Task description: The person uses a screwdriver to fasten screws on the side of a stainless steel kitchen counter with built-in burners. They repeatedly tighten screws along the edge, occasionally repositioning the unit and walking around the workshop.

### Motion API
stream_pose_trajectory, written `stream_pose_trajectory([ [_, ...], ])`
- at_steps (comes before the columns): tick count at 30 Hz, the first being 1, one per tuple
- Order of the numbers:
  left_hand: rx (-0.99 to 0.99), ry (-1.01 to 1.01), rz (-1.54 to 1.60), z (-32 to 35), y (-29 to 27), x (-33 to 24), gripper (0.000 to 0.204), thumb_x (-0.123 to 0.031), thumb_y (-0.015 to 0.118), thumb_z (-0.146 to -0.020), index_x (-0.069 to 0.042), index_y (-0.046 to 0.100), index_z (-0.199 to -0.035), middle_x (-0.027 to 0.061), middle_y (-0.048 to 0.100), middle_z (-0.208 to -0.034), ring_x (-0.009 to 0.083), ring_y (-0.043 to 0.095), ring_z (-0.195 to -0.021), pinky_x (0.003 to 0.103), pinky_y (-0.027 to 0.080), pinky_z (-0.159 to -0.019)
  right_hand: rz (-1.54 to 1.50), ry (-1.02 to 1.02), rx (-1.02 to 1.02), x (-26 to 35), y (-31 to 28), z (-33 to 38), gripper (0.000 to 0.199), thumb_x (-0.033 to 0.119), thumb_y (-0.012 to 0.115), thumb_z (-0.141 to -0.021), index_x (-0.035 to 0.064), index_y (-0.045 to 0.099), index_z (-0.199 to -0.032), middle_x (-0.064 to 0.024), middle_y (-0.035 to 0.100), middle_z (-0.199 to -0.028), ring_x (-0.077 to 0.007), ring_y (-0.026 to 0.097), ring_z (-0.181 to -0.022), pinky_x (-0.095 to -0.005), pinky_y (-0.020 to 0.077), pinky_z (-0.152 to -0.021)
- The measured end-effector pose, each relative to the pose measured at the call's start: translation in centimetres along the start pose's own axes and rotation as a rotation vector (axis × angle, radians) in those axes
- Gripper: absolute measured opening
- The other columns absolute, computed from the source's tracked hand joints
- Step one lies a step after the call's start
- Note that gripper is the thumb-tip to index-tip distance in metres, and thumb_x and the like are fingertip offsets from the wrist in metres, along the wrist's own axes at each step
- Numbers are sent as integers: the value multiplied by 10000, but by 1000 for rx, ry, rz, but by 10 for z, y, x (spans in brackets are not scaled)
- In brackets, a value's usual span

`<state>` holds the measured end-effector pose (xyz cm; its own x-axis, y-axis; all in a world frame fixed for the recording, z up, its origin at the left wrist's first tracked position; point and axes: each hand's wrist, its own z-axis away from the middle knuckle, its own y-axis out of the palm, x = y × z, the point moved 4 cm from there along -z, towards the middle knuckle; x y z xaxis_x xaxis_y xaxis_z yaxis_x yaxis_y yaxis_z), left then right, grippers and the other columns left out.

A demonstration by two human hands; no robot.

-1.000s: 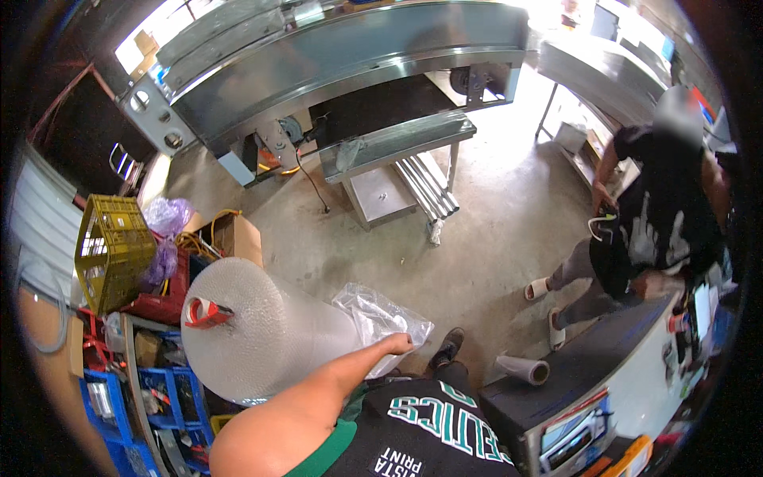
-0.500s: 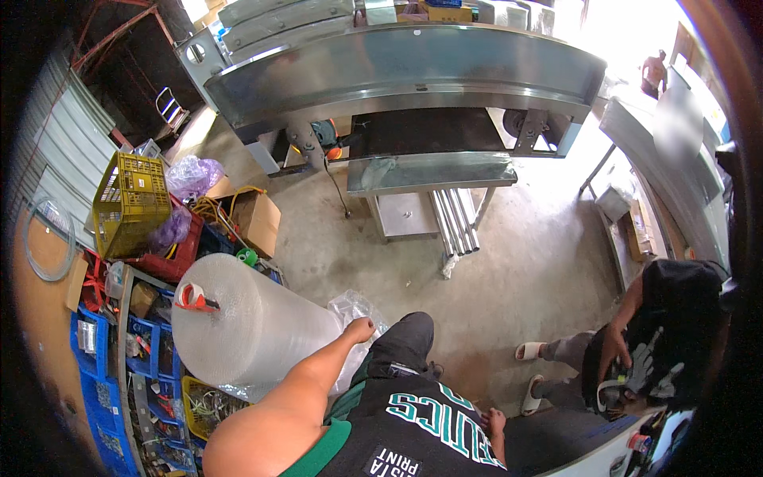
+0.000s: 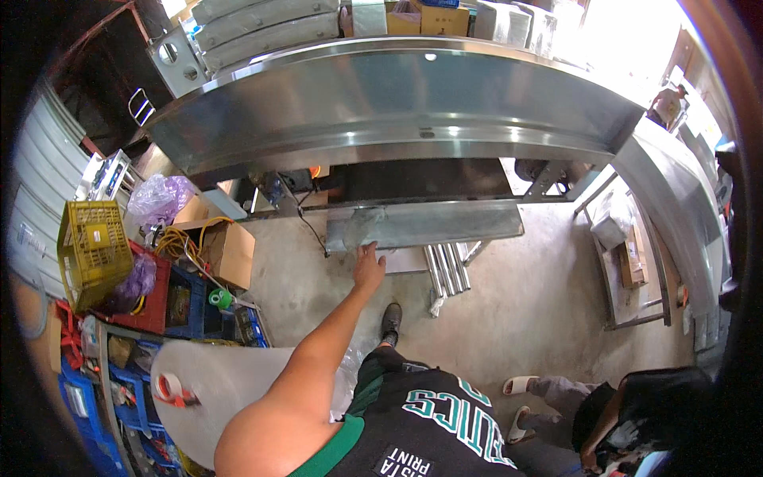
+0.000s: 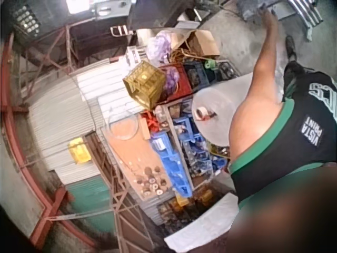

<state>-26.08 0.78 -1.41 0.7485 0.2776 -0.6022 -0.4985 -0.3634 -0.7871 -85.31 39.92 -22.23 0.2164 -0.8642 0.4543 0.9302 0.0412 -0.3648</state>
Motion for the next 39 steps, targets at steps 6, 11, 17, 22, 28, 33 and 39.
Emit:
stream_pose_trajectory([
  [6, 146, -99, -240, -141, 28, 44, 549, -291, 635, -902, -105, 522, -1406, 255, 487, -1334, 459, 582, -1121, 523, 523, -917, -108, -177, -43, 213, 12, 31, 263, 234, 619, -993, 11, 606, -1133, -126, 694, -888, -233, 669, -705, -341, 534, -630],
  [11, 332, -82, -26, -134, 81, 39, 376, -196, 476, -969, -131, 585, -1323, 241, 522, -1293, 430, 632, -1076, 493, 536, -912, -380, -250, -11, 326, 15, 33, 261, 230, 618, -1003, 7, 603, -1138, -123, 698, -900, -213, 673, -716, -314, 541, -638],
  [17, 254, 255, 93, -144, 106, -84, 339, -144, 526, -931, -126, 544, -1269, 231, 510, -1291, 444, 652, -993, 482, 573, -848, 55, -351, 51, 345, 16, -36, 277, 261, 653, -994, -3, 667, -1075, -92, 703, -941, -167, 667, -771, -299, 535, -744],
  [22, 190, -309, 153, -212, 110, -25, 317, -214, 562, -944, -102, 599, -1239, 215, 556, -1165, 389, 656, -994, 501, 566, -759, -44, -74, 65, 340, -19, -60, 256, 252, 634, -992, 11, 628, -1077, -101, 683, -893, -185, 651, -706, -318, 515, -650],
  [28, -105, -495, -596, -127, -14, 217, 204, -227, 586, -884, -94, 711, -974, 137, 690, -958, 310, 673, -897, 465, 555, -720, -183, 66, 26, 353, -34, -64, 234, 241, 611, -989, 28, 581, -1080, -112, 660, -836, -207, 632, -628, -339, 491, -537],
  [33, 164, -1084, -818, -4, -118, 338, 385, -411, 661, -919, -46, 752, -1002, 149, 711, -1100, 273, 678, -1007, 384, 538, -851, -223, 48, 2, 371, -6, -71, 219, 232, 592, -987, 42, 541, -1083, -121, 640, -789, -225, 616, -563, -358, 471, -443],
  [39, -990, -546, 324, -80, -156, 242, 512, -186, 417, -1035, 169, 357, -1399, 337, 469, -1391, 391, 522, -1205, 410, 387, -1068, -49, -8, 185, 382, 62, -86, 280, 251, 627, -979, 31, 581, -1146, -142, 673, -850, -236, 646, -603, -353, 502, -482],
])
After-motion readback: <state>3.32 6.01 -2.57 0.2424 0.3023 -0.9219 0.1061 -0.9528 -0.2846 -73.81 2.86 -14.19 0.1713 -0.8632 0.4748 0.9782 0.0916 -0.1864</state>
